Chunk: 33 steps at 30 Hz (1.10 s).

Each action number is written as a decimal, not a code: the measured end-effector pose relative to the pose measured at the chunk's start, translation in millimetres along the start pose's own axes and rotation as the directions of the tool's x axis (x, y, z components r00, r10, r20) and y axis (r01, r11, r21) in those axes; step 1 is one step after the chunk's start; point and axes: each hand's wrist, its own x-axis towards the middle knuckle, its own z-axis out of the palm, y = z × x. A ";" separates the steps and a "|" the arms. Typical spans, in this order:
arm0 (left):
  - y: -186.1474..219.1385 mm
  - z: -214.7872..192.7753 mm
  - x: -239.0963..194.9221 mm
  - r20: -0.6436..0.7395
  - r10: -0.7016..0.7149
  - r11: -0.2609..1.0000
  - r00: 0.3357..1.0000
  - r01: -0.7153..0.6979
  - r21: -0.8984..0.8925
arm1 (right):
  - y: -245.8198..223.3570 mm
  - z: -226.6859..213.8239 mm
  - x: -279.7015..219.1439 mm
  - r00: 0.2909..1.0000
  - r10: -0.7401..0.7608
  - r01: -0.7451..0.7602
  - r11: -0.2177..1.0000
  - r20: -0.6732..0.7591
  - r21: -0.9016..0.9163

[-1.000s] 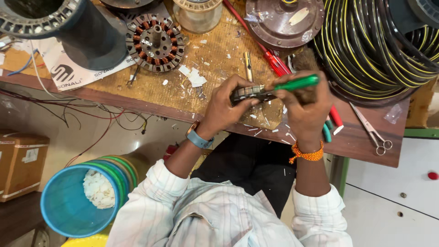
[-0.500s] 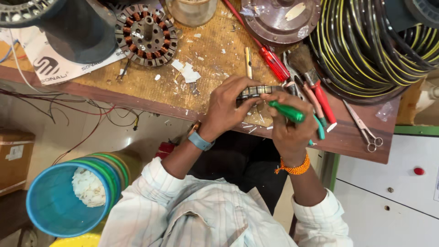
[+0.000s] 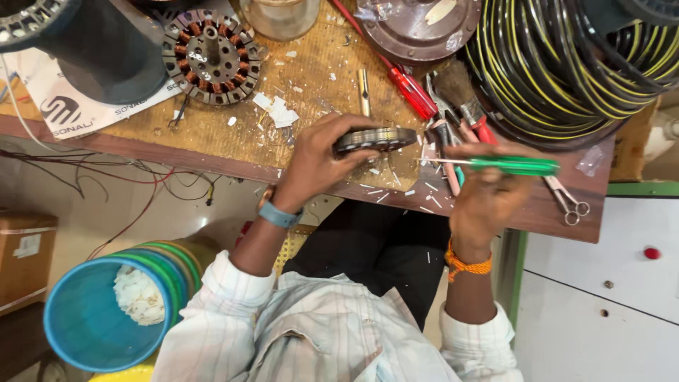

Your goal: The person inserts small white insulating pieces into the slots of a motor stator, using a green screwdriver to push them in and scissors to trim excess material. The person repeats this process for multiple slots on the stator.

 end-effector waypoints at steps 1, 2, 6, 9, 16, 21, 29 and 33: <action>1.0 -4.1 -0.5 -0.001 0.034 0.999 0.999 -0.034 0.005 | 1.0 -4.7 0.3 0.999 0.005 -0.003 0.999 -0.041 0.052; 2.7 -9.1 -3.4 0.000 0.064 0.998 0.998 -0.064 0.014 | 2.3 -7.4 -2.1 0.996 0.018 -0.009 0.994 -0.082 0.107; 10.9 -19.8 -18.3 0.045 0.058 0.994 0.997 -0.061 0.087 | 11.1 -10.2 -19.9 0.985 0.076 -0.023 0.949 -0.158 0.313; 17.6 -11.4 -35.8 0.019 0.050 0.993 0.999 -0.052 0.105 | 21.1 -15.4 -43.8 0.946 0.167 -0.061 0.933 -0.279 0.354; 2.6 8.7 -51.5 -0.007 0.147 0.989 0.989 -0.147 0.022 | 22.4 -38.6 -83.1 0.958 0.070 -0.033 0.990 -0.278 0.136; 0.8 8.7 -57.0 0.075 0.132 0.990 0.988 -0.135 0.041 | 0.7 -18.0 -91.8 0.969 -0.025 0.020 1.000 -0.246 -0.024; 4.0 9.3 -56.6 0.080 0.145 0.984 0.986 -0.152 0.092 | -15.9 24.4 -81.8 0.980 -0.104 0.060 0.966 -0.168 -0.250; 3.1 10.0 -54.6 0.083 0.140 0.986 0.987 -0.147 0.079 | -17.9 26.2 -81.4 0.989 -0.099 0.065 0.956 -0.107 -0.285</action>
